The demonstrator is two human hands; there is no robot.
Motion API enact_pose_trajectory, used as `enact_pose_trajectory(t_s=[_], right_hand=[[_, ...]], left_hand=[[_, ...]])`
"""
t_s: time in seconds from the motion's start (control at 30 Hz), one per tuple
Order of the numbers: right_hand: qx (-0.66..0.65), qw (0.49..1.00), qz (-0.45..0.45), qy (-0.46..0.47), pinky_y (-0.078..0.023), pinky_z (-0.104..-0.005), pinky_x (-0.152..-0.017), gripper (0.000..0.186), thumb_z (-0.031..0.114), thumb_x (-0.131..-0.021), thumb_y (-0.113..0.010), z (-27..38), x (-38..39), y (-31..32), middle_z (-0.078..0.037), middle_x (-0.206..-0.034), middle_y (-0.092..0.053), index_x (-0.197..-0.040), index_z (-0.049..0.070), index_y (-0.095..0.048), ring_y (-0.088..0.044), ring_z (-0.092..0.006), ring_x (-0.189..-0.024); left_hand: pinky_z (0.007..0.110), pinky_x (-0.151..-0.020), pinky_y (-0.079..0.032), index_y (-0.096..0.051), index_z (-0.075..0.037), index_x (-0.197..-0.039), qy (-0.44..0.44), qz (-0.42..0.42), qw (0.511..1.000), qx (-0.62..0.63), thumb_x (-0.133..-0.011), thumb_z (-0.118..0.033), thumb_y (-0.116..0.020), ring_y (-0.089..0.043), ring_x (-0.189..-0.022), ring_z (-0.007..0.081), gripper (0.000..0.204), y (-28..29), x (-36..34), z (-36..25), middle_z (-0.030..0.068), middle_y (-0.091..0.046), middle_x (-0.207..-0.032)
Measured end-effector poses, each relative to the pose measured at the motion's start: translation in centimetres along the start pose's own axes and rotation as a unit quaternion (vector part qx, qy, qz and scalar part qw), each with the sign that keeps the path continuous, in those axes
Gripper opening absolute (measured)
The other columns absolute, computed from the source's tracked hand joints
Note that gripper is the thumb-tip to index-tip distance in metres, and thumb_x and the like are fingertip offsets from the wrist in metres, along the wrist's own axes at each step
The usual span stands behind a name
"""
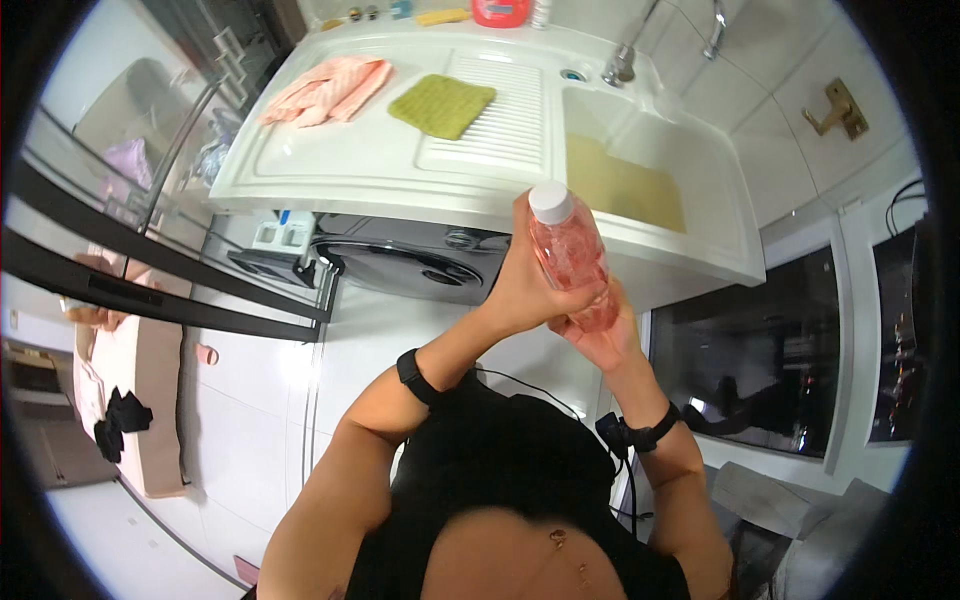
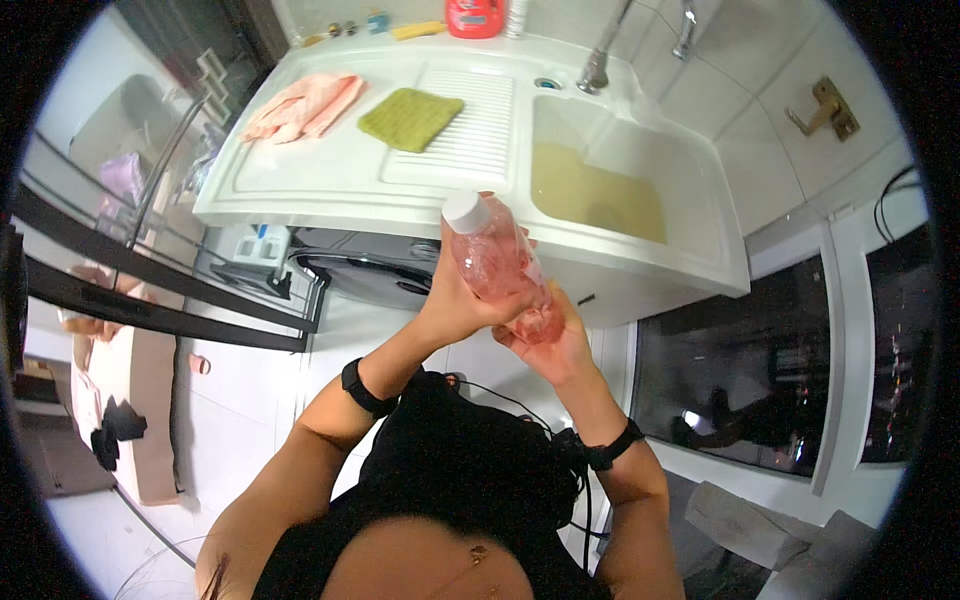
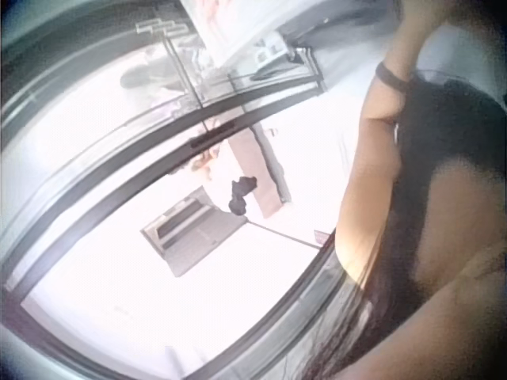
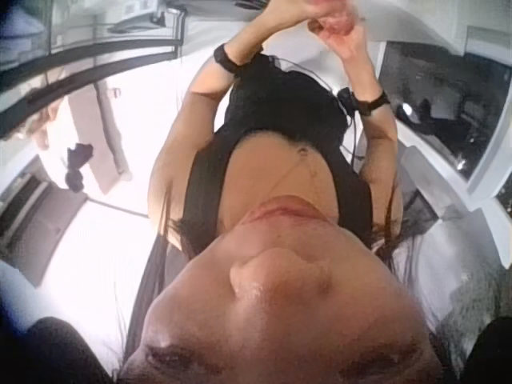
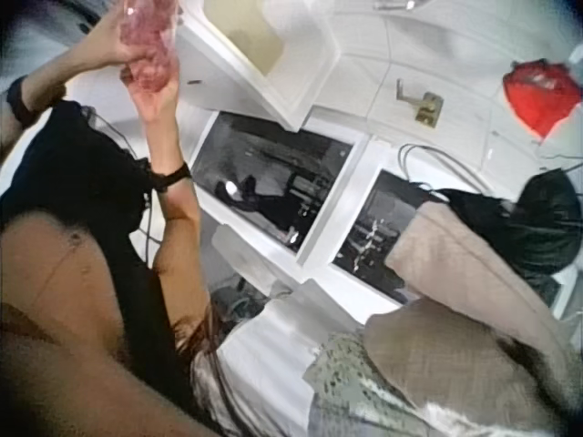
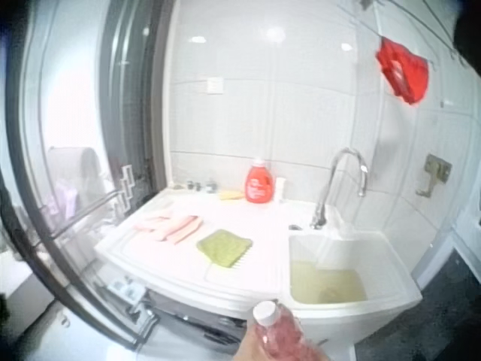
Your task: The person is unloading laundry from a washing machine and then configuring a new wash cycle with detergent and softener.
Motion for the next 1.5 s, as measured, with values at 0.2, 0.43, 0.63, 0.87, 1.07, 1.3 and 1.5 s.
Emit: enact_pose_trajectory(t_s=[0.2,0.43,0.63,0.87,1.07,1.3,1.5], right_hand=[[0.416,0.893,0.122,0.124,-0.041,-0.0337,-0.086,0.067,0.035,-0.079,-0.066,-1.2,-3.2,-7.7,-0.007,-0.121,-0.048,-0.131,0.006,-0.035,-0.051,-0.0163,-0.100],[0.765,0.607,0.036,0.212,-0.040,-0.0359,-0.091,0.081,0.015,-0.064,-0.078,-3.6,-8.7,-9.5,-0.011,-0.124,-0.046,-0.130,0.006,-0.032,-0.047,-0.0217,-0.112],[0.559,0.788,0.183,0.182,-0.042,-0.0315,-0.090,0.073,0.008,-0.064,-0.073,-2.5,-10.2,-11.9,-0.008,-0.119,-0.050,-0.127,0.004,-0.035,-0.051,-0.0170,-0.106],[0.476,0.824,0.288,0.103,-0.041,-0.0288,-0.090,0.068,0.001,-0.064,-0.072,-2.7,-15.4,-10.7,-0.007,-0.113,-0.055,-0.123,0.003,-0.041,-0.052,-0.0136,-0.102],[0.425,0.855,0.271,0.123,-0.041,-0.0296,-0.090,0.066,0.001,-0.064,-0.073,-3.6,-19.6,-11.1,-0.006,-0.112,-0.056,-0.122,0.002,-0.042,-0.052,-0.0143,-0.106],[0.742,0.525,0.184,0.373,-0.046,-0.0346,-0.085,0.070,0.003,-0.061,-0.076,-4.5,-23.4,-13.5,-0.002,-0.107,-0.055,-0.121,0.010,-0.042,-0.053,-0.0159,-0.102],[0.641,0.702,0.030,0.310,-0.046,-0.0272,-0.079,0.052,0.006,-0.061,-0.076,-3.9,-27.6,-12.8,-0.004,-0.109,-0.056,-0.108,0.005,-0.053,-0.054,-0.0113,-0.095]], left_hand=[[0.036,-0.090,-0.040,-0.016,0.000,-0.128,-0.017,-0.126,0.988,-0.089,-0.056,-0.012,-0.077,-0.045,-0.105,0.0235,0.095,7.0,1.2,-1.9,0.0168,-0.039,-0.117],[0.035,-0.091,-0.039,-0.019,-0.002,-0.127,-0.037,-0.228,0.947,-0.222,-0.057,-0.012,-0.080,-0.043,-0.107,0.0225,0.094,8.9,1.6,-3.8,0.0137,-0.040,-0.113],[0.031,-0.086,-0.040,-0.044,-0.004,-0.121,-0.089,-0.106,0.876,-0.463,-0.073,-0.017,-0.071,-0.046,-0.100,0.0237,0.056,10.6,-0.8,-9.5,0.0124,-0.045,-0.109],[0.034,-0.064,-0.044,-0.056,-0.003,-0.106,-0.027,0.128,0.867,-0.480,-0.079,-0.010,-0.061,-0.052,-0.072,0.0267,0.028,10.6,-7.0,-10.7,0.0142,-0.052,-0.089],[0.038,-0.064,-0.044,-0.052,-0.004,-0.102,-0.077,0.119,0.837,-0.528,-0.077,-0.006,-0.060,-0.053,-0.074,0.0356,0.026,13.3,-8.2,-8.0,0.0168,-0.049,-0.089],[0.040,-0.068,-0.047,-0.051,0.000,-0.102,-0.082,0.157,0.836,-0.519,-0.076,-0.008,-0.061,-0.055,-0.081,0.0358,0.029,18.9,-10.6,-4.1,0.0164,-0.049,-0.093],[0.039,-0.065,-0.047,-0.052,0.000,-0.097,-0.173,0.203,0.812,-0.519,-0.080,-0.013,-0.056,-0.055,-0.077,0.0331,0.022,22.1,-12.5,-2.5,0.0160,-0.050,-0.093]])
Point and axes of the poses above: each hand's wrist, its own x-axis away from the middle knuckle, its own y-axis out of the back of the hand, z = x × y, the point moved 8 cm from there along -x, towards the middle knuckle
